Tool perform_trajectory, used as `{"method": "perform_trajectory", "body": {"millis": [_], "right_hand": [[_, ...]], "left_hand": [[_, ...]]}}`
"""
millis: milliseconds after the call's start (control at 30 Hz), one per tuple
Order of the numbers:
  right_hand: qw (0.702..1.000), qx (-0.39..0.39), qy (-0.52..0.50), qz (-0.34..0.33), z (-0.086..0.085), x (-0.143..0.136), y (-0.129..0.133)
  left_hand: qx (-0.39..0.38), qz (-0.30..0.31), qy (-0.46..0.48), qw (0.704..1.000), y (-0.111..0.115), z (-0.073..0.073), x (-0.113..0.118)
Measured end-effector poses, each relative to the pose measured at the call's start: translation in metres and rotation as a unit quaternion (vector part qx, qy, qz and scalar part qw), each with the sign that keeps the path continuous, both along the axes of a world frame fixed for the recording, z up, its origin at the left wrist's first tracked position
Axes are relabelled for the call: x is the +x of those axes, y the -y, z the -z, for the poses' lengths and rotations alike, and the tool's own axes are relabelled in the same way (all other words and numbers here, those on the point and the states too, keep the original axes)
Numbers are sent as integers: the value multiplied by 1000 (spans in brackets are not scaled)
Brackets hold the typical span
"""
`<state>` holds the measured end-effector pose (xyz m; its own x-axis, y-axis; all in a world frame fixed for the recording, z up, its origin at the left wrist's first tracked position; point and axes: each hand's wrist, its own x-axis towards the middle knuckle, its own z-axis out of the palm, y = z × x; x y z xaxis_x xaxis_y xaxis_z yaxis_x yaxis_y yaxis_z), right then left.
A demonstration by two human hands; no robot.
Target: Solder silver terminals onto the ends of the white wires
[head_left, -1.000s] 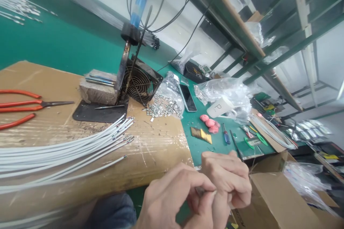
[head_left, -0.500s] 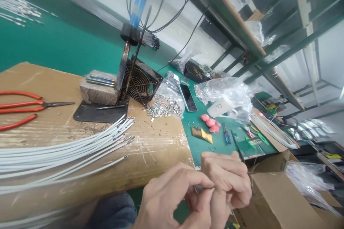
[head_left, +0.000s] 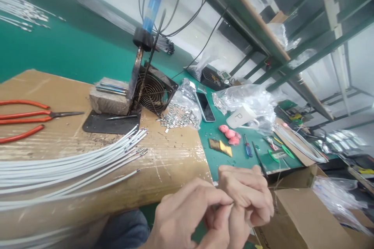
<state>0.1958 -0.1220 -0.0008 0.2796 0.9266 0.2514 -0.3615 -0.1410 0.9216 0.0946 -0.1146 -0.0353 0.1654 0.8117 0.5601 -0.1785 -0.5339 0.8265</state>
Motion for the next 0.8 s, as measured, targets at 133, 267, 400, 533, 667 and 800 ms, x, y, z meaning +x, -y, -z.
{"method": "perform_trajectory", "body": {"millis": [133,267,400,533,667,800], "right_hand": [[999,23,32,6,0,-2,-4],[997,43,69,-3,2,-3,-5],[996,41,81,-7,3,-2,-3],[996,35,84,-4,3,0,-4],[996,36,82,0,5,0,-5],[996,33,80,2,5,-1,-4]], "left_hand": [[80,1,8,997,-5,6,-3],[97,5,-2,995,-8,9,-6],[94,5,-10,996,-7,9,-7],[91,13,-16,996,-7,9,-6],[90,14,-16,996,-9,11,-5],[79,10,-17,997,-8,11,-5]]}}
